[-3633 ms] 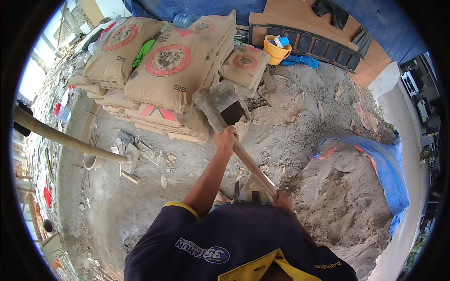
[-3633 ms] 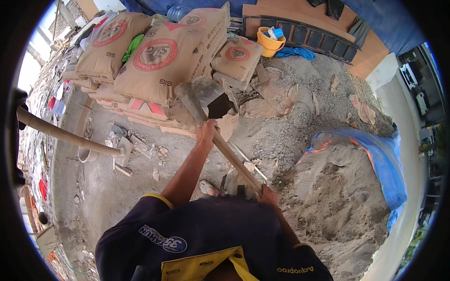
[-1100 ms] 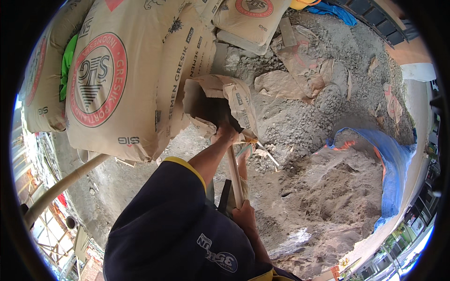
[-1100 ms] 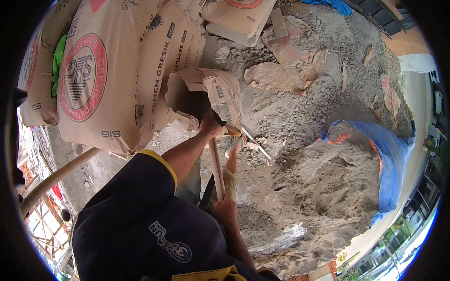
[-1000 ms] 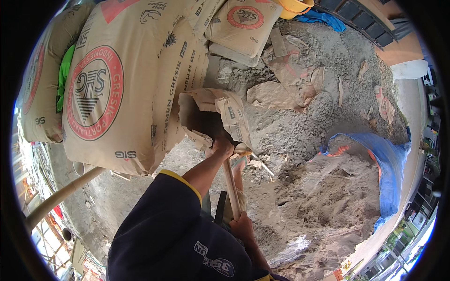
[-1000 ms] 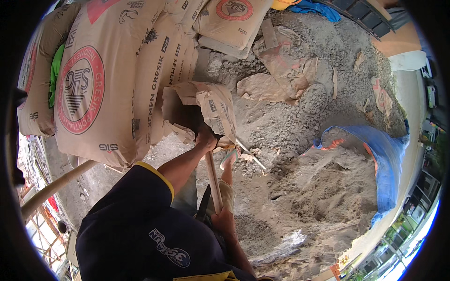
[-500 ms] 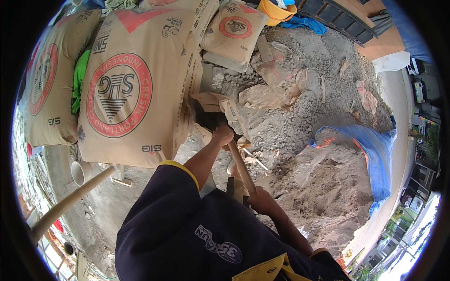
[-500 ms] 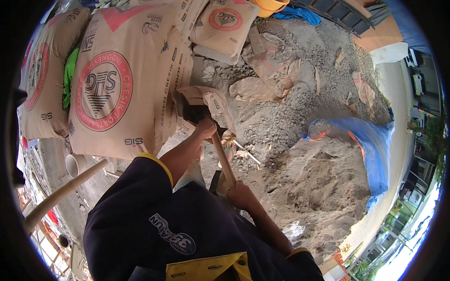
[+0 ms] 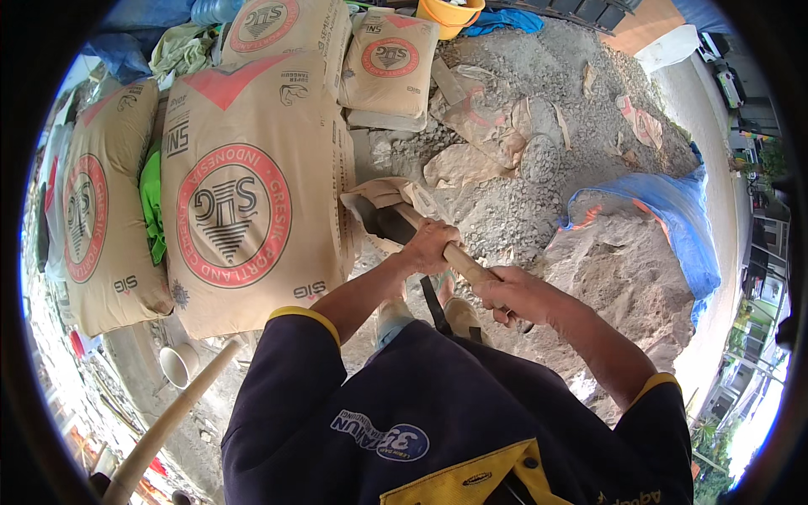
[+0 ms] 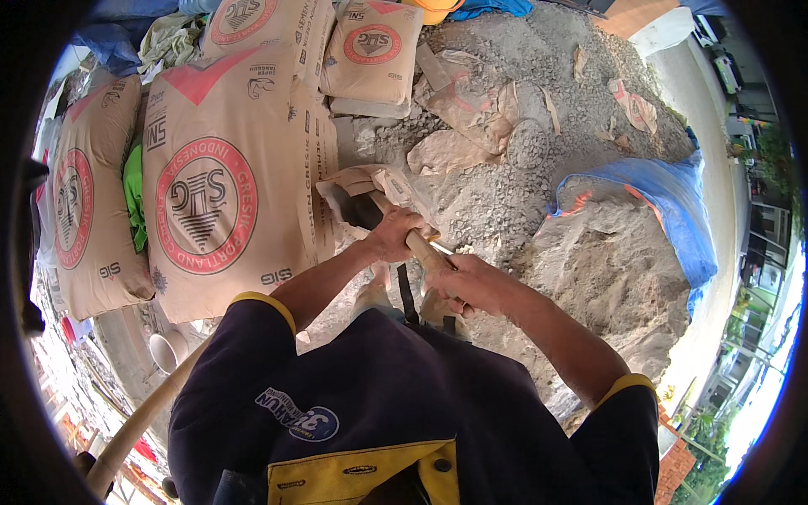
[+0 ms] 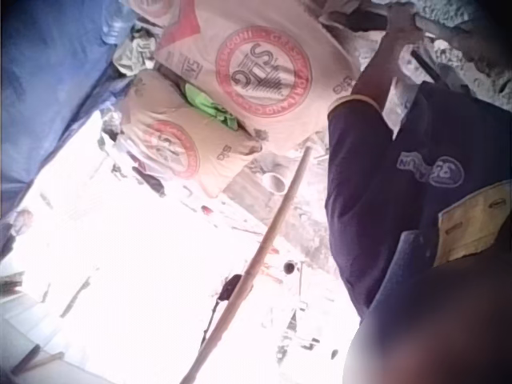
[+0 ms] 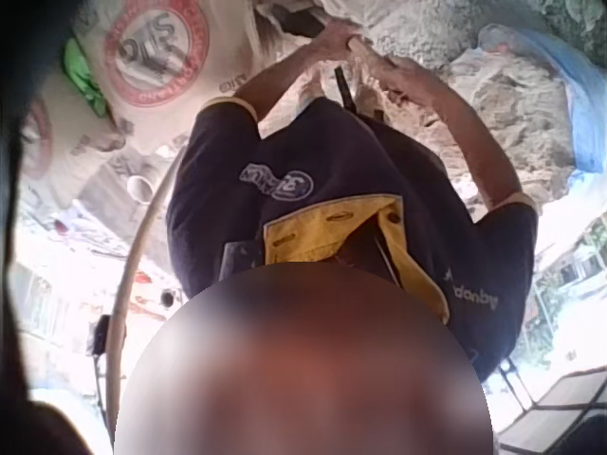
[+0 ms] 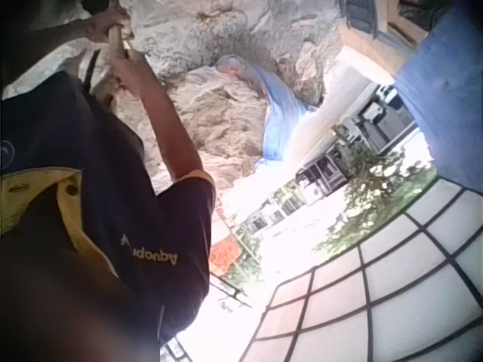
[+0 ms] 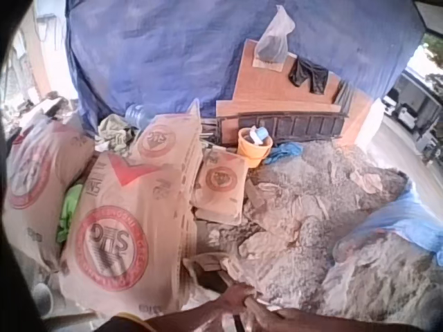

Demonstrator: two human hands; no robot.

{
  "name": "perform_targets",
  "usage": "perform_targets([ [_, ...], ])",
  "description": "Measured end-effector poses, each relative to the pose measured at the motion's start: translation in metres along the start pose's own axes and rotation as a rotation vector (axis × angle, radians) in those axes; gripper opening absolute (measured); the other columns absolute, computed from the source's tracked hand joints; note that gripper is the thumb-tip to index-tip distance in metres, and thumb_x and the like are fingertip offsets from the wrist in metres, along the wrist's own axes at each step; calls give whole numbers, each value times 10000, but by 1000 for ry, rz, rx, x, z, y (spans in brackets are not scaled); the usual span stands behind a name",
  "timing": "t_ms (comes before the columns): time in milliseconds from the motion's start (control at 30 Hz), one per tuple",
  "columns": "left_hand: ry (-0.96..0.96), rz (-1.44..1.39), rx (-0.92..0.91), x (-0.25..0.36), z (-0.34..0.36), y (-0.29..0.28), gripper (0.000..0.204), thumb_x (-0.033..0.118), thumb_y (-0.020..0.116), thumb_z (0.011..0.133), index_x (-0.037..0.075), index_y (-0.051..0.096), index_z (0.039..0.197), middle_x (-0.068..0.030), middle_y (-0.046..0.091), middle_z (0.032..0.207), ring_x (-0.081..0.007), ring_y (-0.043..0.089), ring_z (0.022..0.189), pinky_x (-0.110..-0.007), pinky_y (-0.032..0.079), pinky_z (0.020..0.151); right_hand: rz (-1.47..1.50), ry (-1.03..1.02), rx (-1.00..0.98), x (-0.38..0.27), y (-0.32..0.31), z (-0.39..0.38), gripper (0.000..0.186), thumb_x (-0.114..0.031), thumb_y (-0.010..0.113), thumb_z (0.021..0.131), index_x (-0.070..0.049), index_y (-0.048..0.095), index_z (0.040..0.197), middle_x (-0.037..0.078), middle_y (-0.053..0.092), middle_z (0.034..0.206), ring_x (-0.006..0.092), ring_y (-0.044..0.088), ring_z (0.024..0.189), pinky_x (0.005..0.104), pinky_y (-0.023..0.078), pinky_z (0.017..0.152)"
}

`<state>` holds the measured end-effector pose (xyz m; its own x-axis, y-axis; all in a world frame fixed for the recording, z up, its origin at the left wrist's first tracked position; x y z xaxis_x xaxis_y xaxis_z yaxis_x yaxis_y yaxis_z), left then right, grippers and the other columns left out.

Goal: The person uses a shovel to mix a pile of sand and cement on a tarp. They repeatedly scoop cement from a bag and add it to the pile, then turn and blend the materials together. The person continues this cycle of adding cement and mixing until the end of the clip.

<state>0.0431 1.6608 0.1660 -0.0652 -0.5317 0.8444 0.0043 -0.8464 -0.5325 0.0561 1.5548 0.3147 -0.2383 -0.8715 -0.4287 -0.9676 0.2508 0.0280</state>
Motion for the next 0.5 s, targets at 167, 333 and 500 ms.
perform_targets([
  [167, -168, -89, 128, -14, 10, -57, 189, 145, 714, 708, 59, 598, 830, -125, 629, 798, -300, 613, 794, -390, 449, 730, 505, -428, 430, 19, -81, -59, 391, -329, 512, 968, 4, 576, 1162, 25, 532, 778, 96, 498, 546, 249, 391, 486],
  [333, -169, -182, 231, 1, 10, -104, 141, 73, 701, 771, 30, 614, 873, -88, 659, 837, -168, 628, 784, -312, 492, 713, 883, -317, 766, 151, -85, -87, 323, -265, 598, 926, -13, 589, 1128, 21, 538, 741, 110, 511, 542, 268, 417, 493],
  [500, -243, -264, 230, 8, 3, -128, 146, 27, 706, 762, 20, 618, 879, -28, 663, 856, -117, 617, 809, -291, 502, 752, 1078, -199, 876, 240, -42, -93, 309, -218, 626, 908, 3, 581, 1119, 24, 544, 731, 112, 521, 527, 279, 424, 478],
])
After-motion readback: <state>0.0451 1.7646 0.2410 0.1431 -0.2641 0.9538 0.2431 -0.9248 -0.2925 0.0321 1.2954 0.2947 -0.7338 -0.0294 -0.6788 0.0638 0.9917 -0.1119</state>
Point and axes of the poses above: each hand's wrist, its own z-axis towards the middle knuckle, its own y-axis out of the palm, x = y × z, the point moved 8 cm from there along z, towards the middle knuckle
